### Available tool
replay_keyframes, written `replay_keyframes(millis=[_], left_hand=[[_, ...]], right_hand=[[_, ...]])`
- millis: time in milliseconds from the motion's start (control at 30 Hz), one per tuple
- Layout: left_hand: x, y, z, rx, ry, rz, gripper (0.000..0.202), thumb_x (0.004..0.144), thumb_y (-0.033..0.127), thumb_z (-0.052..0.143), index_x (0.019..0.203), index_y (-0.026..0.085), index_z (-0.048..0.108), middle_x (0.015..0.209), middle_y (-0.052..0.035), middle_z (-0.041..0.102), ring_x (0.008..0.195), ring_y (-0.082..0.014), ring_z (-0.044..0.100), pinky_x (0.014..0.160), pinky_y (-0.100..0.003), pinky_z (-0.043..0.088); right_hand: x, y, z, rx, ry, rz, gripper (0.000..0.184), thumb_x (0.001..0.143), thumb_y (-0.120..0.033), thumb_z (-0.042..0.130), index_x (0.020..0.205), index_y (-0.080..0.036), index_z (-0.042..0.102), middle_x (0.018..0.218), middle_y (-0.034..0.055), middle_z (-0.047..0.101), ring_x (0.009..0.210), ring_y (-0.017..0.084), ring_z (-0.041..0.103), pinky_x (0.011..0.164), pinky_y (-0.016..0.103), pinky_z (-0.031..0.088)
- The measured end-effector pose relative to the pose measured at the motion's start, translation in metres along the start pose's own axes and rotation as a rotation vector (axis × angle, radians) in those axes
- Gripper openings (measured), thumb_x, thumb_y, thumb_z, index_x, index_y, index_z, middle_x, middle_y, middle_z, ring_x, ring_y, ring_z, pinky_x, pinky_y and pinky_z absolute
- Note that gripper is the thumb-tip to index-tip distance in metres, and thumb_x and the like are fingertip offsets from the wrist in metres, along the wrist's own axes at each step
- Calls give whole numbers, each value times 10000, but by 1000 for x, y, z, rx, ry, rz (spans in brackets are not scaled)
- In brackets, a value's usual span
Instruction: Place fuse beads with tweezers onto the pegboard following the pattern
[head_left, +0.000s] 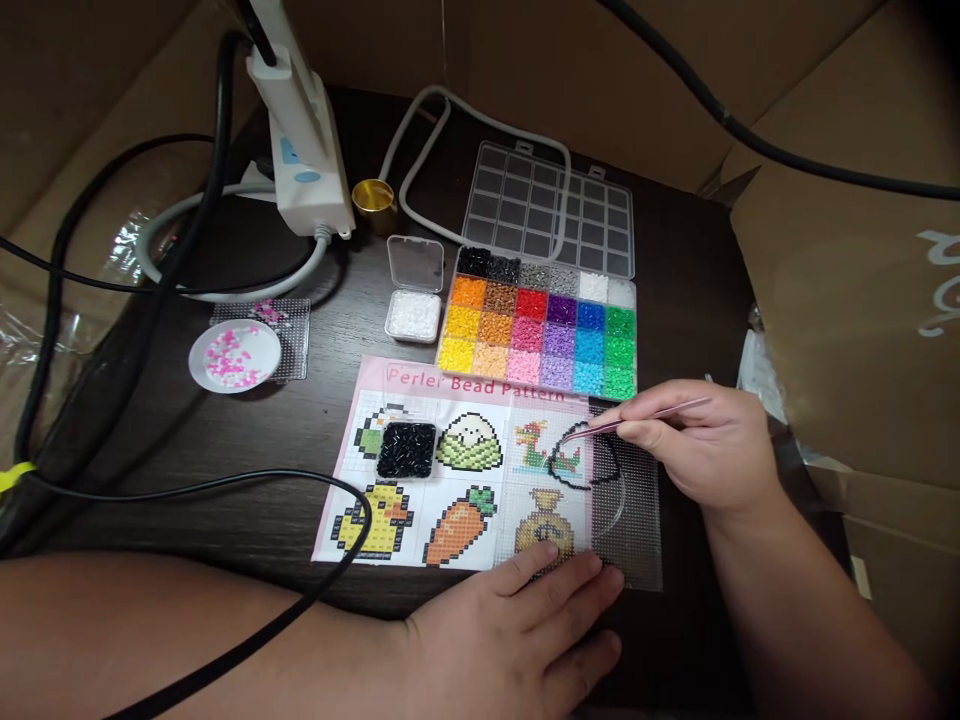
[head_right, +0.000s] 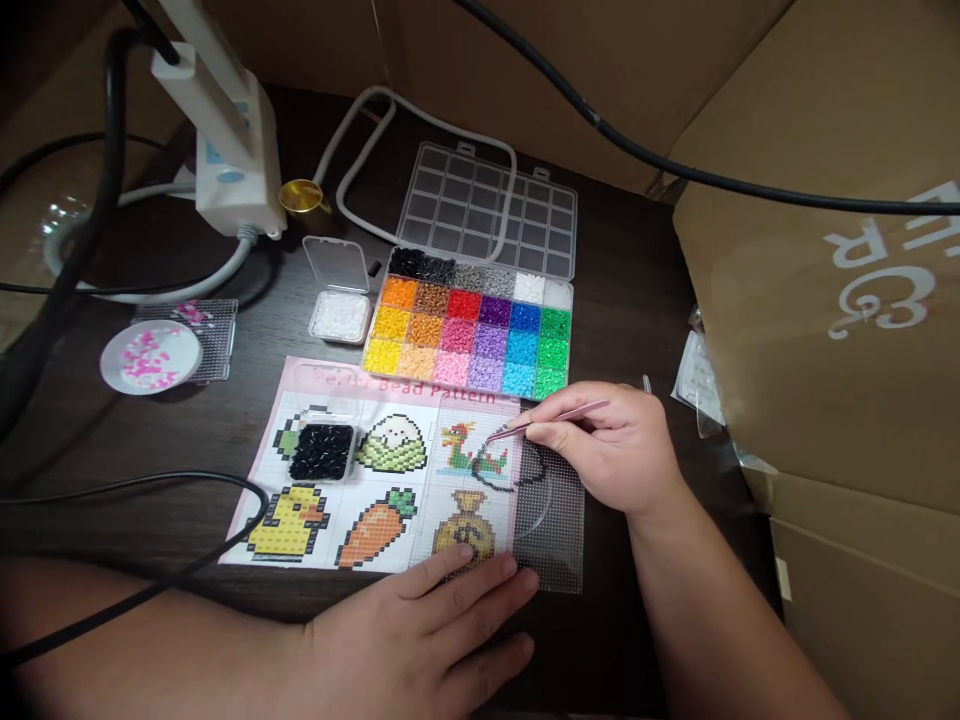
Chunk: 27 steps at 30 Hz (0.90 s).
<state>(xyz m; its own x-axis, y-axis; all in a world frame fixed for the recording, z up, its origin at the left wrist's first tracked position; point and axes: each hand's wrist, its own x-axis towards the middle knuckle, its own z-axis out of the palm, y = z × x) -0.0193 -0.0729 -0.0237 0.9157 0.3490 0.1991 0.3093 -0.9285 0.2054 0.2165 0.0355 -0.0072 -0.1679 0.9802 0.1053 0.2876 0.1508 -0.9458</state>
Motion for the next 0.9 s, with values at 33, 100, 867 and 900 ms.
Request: replay_keyframes(millis=[33, 100, 867, 900], left_hand=[[0, 0, 0, 1, -3, 2, 397, 1009, 419, 476, 1372, 343, 618, 1524, -40, 525, 1395, -227, 483, 1186, -420, 237], [1, -1, 0, 4, 0, 4, 397, 1010, 414, 473, 1372, 340, 618, 1524, -41, 525, 1394, -228, 484, 1186, -421, 234], [0, -1, 3, 18, 27, 8, 391, 1002, 416, 482, 1358, 347, 628, 1517, -42, 532, 1385, -229, 495, 1183, -423, 245], [0, -1, 3, 19, 27, 9, 390, 1003, 416, 481, 1358, 348, 628, 1516, -43, 533, 1385, -230, 495, 1184, -425, 242]], right_hand=[[0, 0, 0, 8, -3, 1, 53, 788, -207, 820, 797, -249, 789, 800, 26, 809, 701, 194, 780, 635, 260, 654], [0, 1, 0, 17, -13, 5, 51, 794, -212, 817, 801, -256, 792, 806, 24, 810, 705, 193, 781, 644, 260, 653], [-1, 2, -2, 15, -58, 15, 95, 801, -176, 804, 821, -267, 785, 829, 6, 812, 741, 180, 786, 679, 239, 650], [-1, 2, -2, 14, -57, 13, 90, 800, -177, 805, 820, -263, 785, 828, 10, 812, 739, 182, 786, 678, 240, 651]])
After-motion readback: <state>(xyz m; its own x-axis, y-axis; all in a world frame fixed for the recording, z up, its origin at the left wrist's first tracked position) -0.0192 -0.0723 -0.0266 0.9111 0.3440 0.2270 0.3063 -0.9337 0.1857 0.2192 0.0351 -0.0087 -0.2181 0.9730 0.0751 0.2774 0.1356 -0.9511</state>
